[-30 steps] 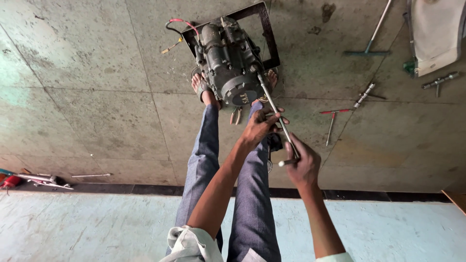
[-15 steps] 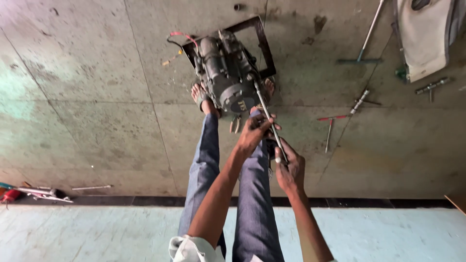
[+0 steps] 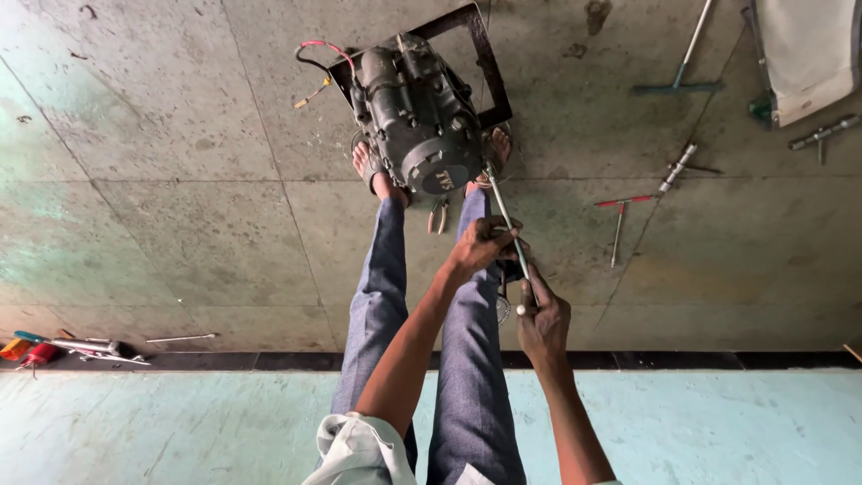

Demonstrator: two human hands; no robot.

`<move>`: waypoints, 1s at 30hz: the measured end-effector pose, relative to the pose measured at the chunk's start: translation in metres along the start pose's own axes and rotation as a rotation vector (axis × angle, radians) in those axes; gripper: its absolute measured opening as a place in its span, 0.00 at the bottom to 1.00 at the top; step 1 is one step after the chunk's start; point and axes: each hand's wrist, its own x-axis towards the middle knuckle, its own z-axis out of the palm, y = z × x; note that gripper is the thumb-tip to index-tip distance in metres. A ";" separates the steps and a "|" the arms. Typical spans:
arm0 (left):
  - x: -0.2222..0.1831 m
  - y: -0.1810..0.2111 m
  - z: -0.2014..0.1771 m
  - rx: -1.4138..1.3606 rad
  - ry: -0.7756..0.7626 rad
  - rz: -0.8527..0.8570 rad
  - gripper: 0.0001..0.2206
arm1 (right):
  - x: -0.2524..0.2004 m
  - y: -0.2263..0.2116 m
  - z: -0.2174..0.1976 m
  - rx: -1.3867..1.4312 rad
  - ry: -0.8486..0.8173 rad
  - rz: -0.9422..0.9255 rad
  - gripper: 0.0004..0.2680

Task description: Repairing a motorcycle engine using a T-handle socket wrench to adjust or remove bolts.

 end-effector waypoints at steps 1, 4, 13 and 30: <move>0.002 -0.002 0.002 0.047 0.030 -0.028 0.14 | 0.001 0.005 0.001 0.002 -0.012 0.020 0.13; 0.013 -0.012 -0.003 -0.057 -0.016 0.013 0.14 | 0.004 0.006 -0.001 0.035 0.013 -0.083 0.12; 0.014 -0.007 0.000 -0.094 0.003 -0.033 0.15 | 0.017 0.002 -0.009 -0.226 -0.079 -0.023 0.14; 0.001 -0.007 0.021 0.061 0.140 -0.038 0.14 | -0.026 0.028 -0.007 -0.038 0.462 -0.178 0.17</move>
